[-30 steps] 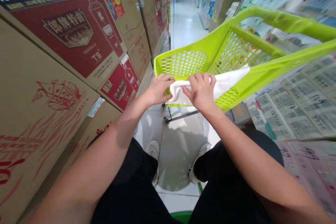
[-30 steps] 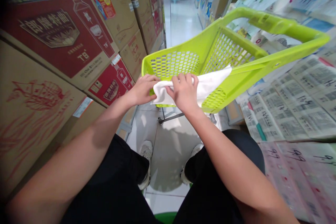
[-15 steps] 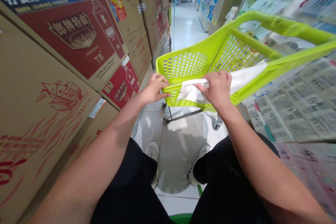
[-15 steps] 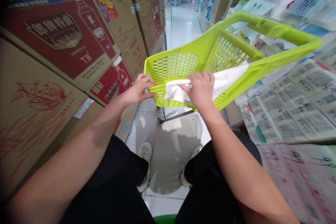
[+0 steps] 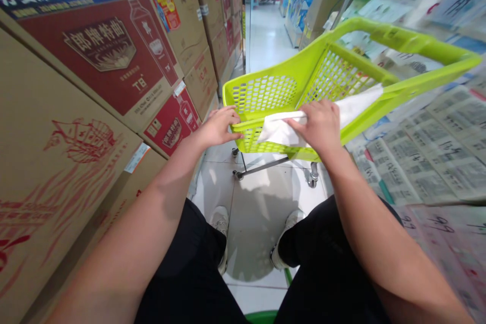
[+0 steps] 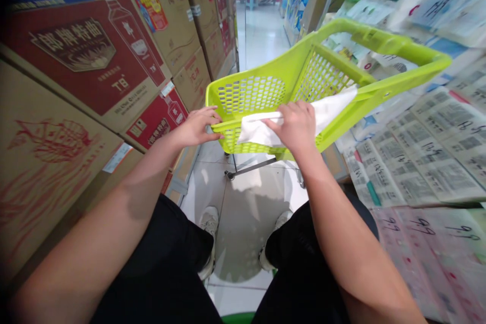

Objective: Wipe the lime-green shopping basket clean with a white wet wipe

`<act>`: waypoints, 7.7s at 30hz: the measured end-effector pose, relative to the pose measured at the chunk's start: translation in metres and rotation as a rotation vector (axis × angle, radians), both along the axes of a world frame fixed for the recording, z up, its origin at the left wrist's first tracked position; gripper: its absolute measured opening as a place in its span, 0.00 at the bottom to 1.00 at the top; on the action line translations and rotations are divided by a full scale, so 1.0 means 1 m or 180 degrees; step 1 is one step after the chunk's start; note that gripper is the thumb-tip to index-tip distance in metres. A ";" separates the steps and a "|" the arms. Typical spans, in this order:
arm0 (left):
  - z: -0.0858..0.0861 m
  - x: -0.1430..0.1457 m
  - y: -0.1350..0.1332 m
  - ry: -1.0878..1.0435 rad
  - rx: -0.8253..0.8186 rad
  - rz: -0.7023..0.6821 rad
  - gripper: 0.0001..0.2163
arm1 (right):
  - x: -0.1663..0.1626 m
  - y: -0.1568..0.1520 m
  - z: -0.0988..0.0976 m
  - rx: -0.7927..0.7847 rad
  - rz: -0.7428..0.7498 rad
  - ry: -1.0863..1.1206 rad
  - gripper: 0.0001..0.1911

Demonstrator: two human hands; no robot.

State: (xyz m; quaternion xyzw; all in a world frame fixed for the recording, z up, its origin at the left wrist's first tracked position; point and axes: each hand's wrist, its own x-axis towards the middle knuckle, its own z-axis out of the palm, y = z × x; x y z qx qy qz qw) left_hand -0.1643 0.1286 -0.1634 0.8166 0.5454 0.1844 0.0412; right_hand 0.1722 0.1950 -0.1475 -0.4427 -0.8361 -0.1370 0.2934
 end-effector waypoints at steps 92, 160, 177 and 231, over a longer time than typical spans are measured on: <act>-0.017 -0.004 0.000 -0.0819 0.0318 -0.0475 0.11 | -0.065 -0.051 -0.011 -0.0030 0.0460 -0.0212 0.29; 0.017 0.030 -0.011 0.0525 0.0084 0.0370 0.19 | 0.053 -0.013 0.044 -0.0262 -0.0198 -0.0911 0.18; 0.025 0.050 -0.017 0.0742 -0.0047 0.0346 0.19 | -0.032 -0.048 0.015 -0.0116 0.0015 -0.0787 0.18; 0.017 0.042 -0.011 -0.0241 0.0169 0.0810 0.25 | -0.028 -0.030 0.011 -0.0143 0.0018 -0.0294 0.26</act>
